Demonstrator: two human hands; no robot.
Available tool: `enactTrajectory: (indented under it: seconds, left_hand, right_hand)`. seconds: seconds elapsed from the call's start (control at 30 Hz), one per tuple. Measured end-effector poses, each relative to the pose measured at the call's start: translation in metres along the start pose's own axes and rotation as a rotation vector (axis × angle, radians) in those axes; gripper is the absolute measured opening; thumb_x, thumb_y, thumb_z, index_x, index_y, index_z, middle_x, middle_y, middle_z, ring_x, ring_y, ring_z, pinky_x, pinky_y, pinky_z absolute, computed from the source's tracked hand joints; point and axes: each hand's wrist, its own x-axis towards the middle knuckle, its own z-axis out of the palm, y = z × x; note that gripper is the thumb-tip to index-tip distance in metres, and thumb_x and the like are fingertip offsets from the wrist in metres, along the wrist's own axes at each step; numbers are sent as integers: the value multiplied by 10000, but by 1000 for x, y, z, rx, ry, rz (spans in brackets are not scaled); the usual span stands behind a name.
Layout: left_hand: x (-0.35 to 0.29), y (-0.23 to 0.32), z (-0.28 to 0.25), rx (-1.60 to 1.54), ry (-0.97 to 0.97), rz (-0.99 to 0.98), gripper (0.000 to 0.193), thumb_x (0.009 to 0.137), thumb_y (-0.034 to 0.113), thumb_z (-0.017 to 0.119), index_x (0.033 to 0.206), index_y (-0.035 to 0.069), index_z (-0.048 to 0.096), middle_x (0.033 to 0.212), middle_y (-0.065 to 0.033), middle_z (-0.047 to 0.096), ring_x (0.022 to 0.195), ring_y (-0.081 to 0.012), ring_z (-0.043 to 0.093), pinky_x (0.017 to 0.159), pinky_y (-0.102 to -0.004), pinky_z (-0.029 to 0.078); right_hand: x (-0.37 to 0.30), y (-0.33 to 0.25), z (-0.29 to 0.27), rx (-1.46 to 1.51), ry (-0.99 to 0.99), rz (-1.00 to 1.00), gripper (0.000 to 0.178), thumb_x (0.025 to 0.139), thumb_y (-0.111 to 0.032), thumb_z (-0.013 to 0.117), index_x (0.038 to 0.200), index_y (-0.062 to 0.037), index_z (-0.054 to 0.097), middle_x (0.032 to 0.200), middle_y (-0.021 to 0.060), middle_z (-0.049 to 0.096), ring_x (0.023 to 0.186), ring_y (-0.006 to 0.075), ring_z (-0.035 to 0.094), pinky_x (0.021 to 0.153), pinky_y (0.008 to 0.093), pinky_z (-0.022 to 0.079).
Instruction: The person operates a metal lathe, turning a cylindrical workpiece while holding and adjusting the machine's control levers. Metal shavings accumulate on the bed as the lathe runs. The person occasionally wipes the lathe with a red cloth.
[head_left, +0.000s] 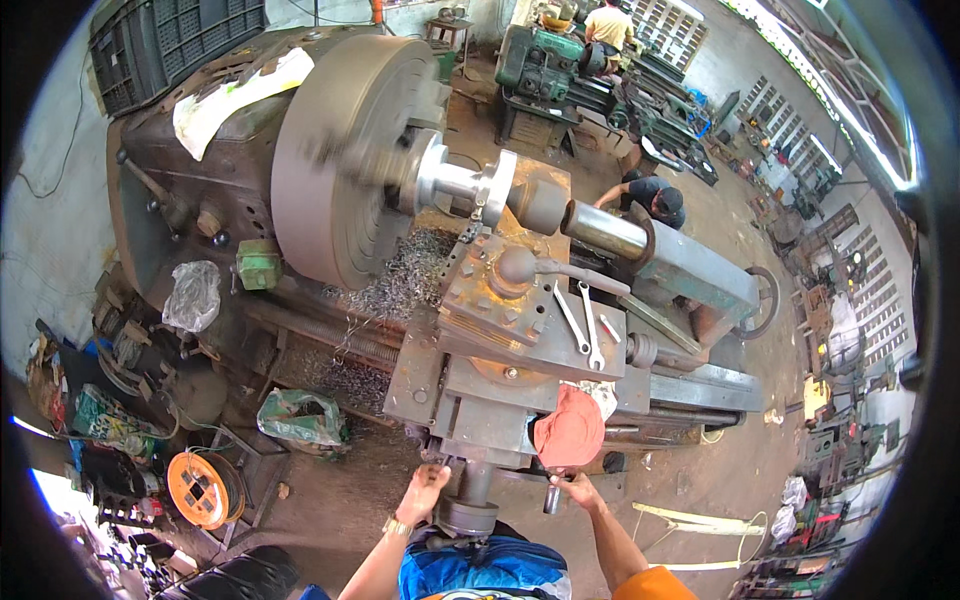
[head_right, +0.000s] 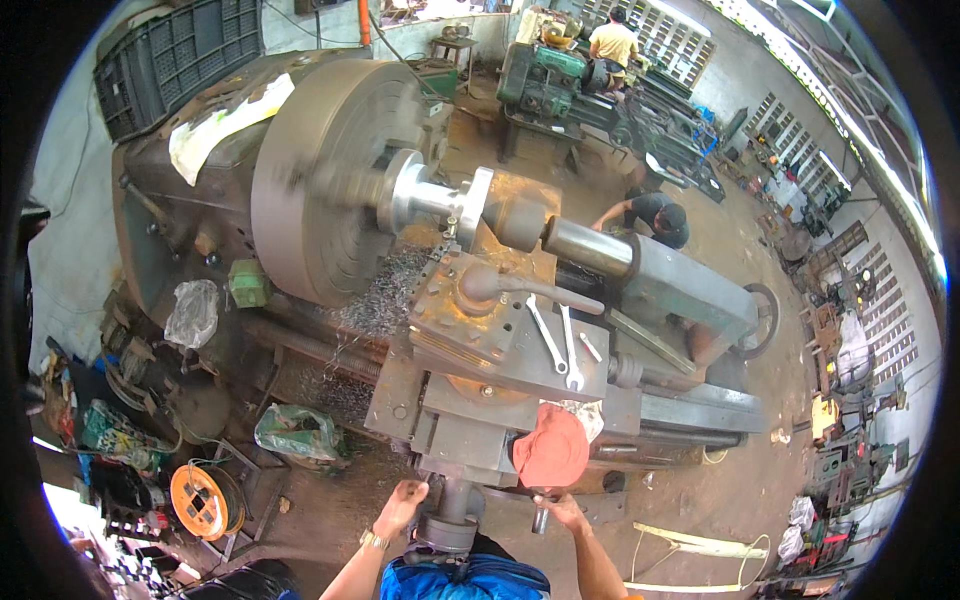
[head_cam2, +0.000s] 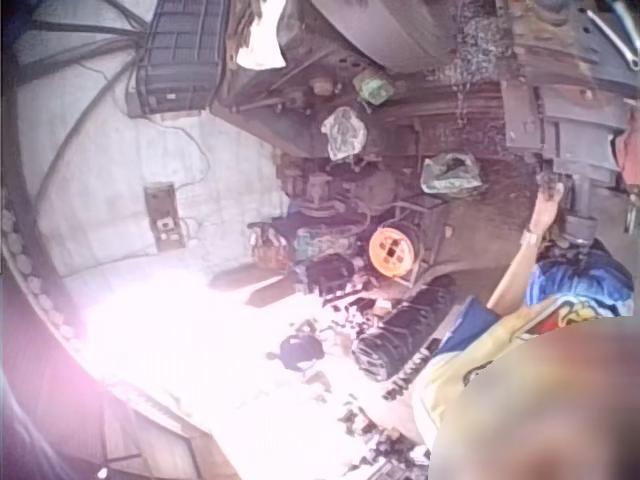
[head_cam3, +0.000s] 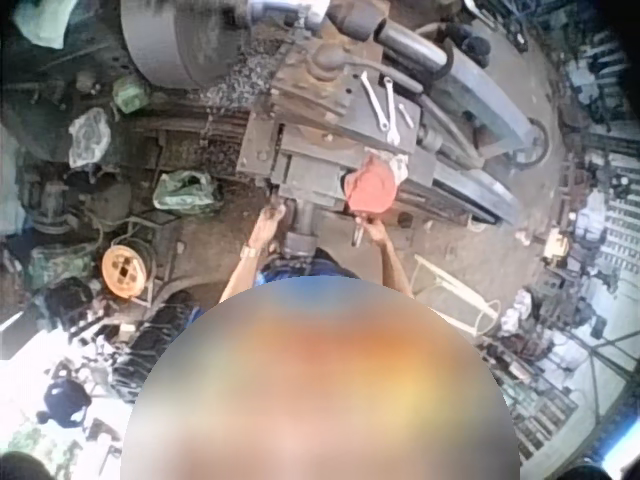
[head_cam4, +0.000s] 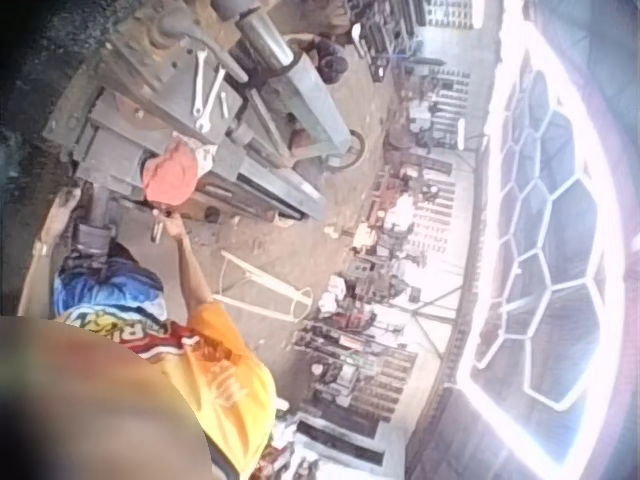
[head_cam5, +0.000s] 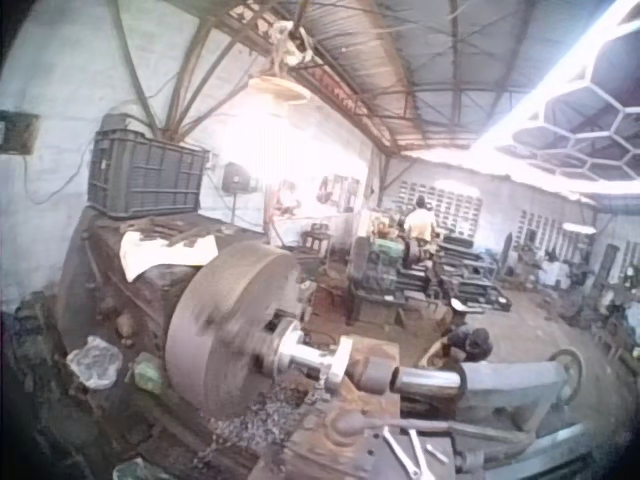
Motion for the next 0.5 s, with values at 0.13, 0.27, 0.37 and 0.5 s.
enactTrajectory:
  seconds: [0.13, 0.27, 0.37, 0.5]
  left_hand:
    - [-58, 42, 8, 410, -196, 51, 931, 793, 583, 690, 1352, -93, 376, 1279, -312, 491, 1236, -401, 483, 1053, -427, 387]
    - [-67, 59, 14, 415, -168, 5, 1145, 614, 650, 791, 1389, -31, 292, 1272, -319, 508, 1200, -423, 518, 1006, -463, 435]
    - [-66, 64, 15, 391, -114, -1, 1142, 584, 679, 787, 1383, 15, 313, 1213, -315, 552, 1124, -443, 573, 951, -475, 479]
    - [-67, 65, 20, 434, -72, -29, 1116, 598, 637, 806, 1382, 18, 307, 1169, -332, 575, 1088, -448, 595, 934, -470, 490]
  right_hand:
    - [10, 7, 5, -168, 93, -59, 475, 719, -377, 823, 947, -2, 641, 830, 44, 623, 759, 163, 585, 667, 323, 478]
    - [14, 18, 7, -272, 151, 4, 394, 752, -350, 805, 895, -14, 657, 790, 32, 642, 714, 144, 578, 661, 314, 473]
    - [14, 16, 1, -23, 53, -29, 415, 757, -369, 802, 892, -2, 665, 821, 42, 659, 748, 149, 593, 695, 306, 481]
    - [12, 17, 3, -249, 103, -125, 380, 767, -342, 797, 901, -7, 678, 845, 22, 665, 766, 113, 592, 684, 286, 468]
